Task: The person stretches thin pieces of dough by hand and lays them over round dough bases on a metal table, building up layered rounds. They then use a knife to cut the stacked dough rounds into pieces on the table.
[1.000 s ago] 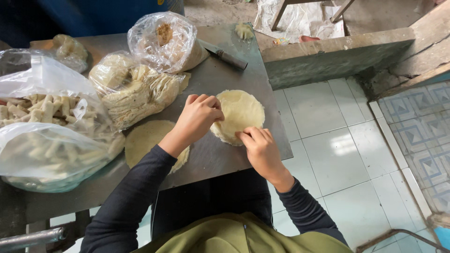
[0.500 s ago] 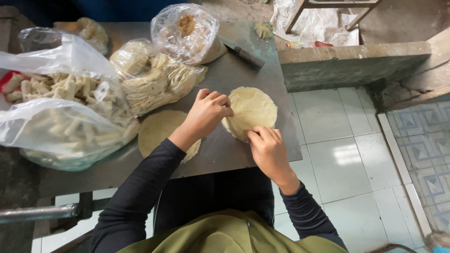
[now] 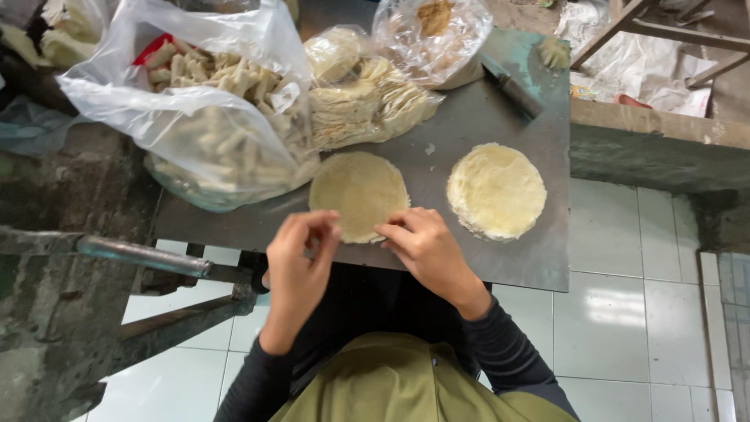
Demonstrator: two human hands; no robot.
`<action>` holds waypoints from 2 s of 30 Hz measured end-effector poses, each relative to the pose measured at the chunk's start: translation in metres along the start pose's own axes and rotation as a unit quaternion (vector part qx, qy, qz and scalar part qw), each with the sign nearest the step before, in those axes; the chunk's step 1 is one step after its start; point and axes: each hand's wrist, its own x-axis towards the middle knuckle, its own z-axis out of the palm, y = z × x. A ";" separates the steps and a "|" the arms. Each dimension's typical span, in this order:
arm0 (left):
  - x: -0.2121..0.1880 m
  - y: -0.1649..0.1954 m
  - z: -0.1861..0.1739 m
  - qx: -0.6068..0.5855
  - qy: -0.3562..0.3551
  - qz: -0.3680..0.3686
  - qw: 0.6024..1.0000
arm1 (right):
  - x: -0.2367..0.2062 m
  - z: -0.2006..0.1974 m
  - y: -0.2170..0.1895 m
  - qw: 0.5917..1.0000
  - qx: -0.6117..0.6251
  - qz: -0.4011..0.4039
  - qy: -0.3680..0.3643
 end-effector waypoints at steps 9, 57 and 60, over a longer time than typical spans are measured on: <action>-0.047 -0.006 0.022 -0.172 -0.077 -0.071 0.979 | 0.003 0.026 -0.024 0.911 0.300 0.278 0.049; -0.031 -0.010 0.100 -0.634 -0.191 -0.349 0.663 | -0.077 -0.024 0.025 0.763 0.481 0.366 0.229; -0.022 -0.010 0.086 -0.651 -0.204 -0.380 0.625 | -0.077 -0.027 0.038 0.613 0.648 0.389 0.228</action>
